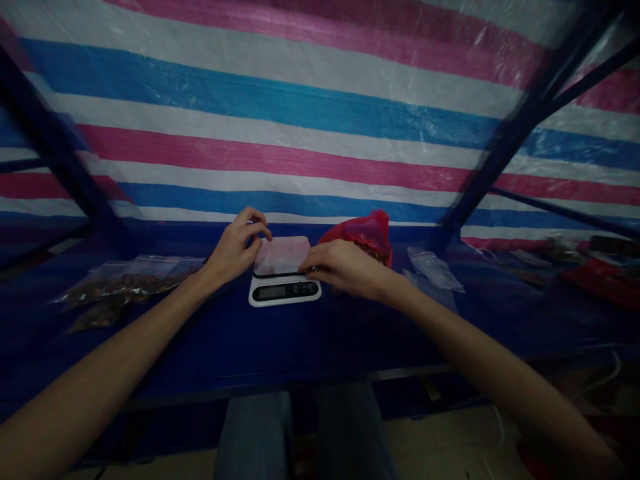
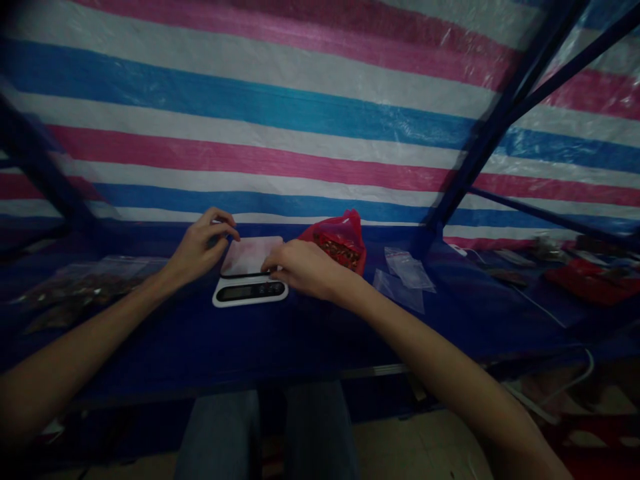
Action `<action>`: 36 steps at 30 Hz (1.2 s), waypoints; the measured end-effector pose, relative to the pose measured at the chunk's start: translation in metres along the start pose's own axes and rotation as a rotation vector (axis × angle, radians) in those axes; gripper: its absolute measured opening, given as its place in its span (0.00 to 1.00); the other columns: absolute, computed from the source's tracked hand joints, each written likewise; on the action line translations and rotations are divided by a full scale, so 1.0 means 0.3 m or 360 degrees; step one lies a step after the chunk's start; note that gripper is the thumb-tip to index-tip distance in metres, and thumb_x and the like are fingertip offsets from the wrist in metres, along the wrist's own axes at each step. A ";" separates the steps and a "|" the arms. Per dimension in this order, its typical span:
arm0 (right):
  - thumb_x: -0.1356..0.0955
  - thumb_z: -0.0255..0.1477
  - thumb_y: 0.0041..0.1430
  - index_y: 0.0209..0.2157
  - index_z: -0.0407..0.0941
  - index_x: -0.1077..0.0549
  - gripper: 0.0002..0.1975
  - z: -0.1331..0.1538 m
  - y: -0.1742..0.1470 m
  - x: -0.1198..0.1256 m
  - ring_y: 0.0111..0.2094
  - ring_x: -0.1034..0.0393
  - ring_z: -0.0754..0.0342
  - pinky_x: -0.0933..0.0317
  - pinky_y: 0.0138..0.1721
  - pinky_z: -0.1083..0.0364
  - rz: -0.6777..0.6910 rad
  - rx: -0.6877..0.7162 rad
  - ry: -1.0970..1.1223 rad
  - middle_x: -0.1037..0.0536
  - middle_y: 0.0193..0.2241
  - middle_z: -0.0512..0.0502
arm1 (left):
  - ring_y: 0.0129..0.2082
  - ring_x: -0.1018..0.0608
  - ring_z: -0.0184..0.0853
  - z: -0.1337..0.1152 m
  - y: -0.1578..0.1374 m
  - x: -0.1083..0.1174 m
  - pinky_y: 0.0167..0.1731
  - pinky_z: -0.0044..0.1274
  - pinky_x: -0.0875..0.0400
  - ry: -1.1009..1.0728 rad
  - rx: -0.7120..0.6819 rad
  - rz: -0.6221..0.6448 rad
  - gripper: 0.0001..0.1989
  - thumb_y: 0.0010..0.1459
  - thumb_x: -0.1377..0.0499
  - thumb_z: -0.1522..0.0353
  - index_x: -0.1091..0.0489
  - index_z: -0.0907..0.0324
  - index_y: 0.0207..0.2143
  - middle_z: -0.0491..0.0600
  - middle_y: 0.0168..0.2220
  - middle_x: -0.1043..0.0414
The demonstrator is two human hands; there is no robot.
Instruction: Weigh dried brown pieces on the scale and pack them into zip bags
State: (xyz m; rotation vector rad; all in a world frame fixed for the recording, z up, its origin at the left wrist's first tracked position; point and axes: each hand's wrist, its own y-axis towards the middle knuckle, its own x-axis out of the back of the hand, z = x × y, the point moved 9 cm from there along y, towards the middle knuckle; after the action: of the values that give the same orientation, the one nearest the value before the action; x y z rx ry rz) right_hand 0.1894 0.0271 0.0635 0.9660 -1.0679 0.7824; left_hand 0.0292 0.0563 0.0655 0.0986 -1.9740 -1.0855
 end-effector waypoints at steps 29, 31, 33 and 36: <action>0.31 0.20 0.62 0.38 0.42 0.18 0.09 -0.266 -0.144 0.172 0.35 0.25 0.54 0.36 0.38 0.56 -0.0130 -0.0357 0.0144 0.17 0.36 0.45 | 0.46 0.26 0.38 0.008 -0.008 0.005 0.47 0.33 0.28 -0.0020 0.0079 0.0027 0.13 0.59 0.50 0.74 0.25 0.58 0.33 0.51 0.43 0.31; 0.31 0.20 0.60 0.37 0.41 0.18 0.08 -0.392 -0.171 0.157 0.32 0.25 0.54 0.35 0.36 0.56 -0.0039 -0.0526 0.0157 0.16 0.33 0.45 | 0.46 0.25 0.38 0.003 -0.007 0.001 0.48 0.33 0.28 -0.0033 0.0057 0.0040 0.13 0.58 0.50 0.74 0.25 0.58 0.32 0.51 0.43 0.31; 0.30 0.20 0.59 0.39 0.40 0.17 0.08 -0.488 -0.190 0.114 0.34 0.24 0.52 0.33 0.39 0.54 0.0045 -0.0624 0.0096 0.16 0.34 0.43 | 0.45 0.25 0.37 0.000 -0.007 -0.005 0.47 0.33 0.28 -0.0047 0.0048 0.0055 0.14 0.58 0.50 0.75 0.25 0.58 0.32 0.51 0.43 0.30; 0.29 0.24 0.62 0.48 0.42 0.20 0.13 -0.535 -0.184 0.039 0.45 0.23 0.48 0.33 0.50 0.50 -0.0037 -0.0571 0.0047 0.17 0.46 0.39 | 0.45 0.25 0.37 0.003 -0.009 -0.010 0.46 0.31 0.28 -0.0053 0.0057 0.0070 0.13 0.58 0.49 0.75 0.25 0.58 0.32 0.51 0.44 0.31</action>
State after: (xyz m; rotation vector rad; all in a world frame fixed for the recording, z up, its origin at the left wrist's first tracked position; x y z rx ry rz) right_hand 0.2979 0.1542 0.0323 0.6586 -1.1225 0.5592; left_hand 0.0296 0.0565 0.0612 0.0564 -2.0163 -1.0301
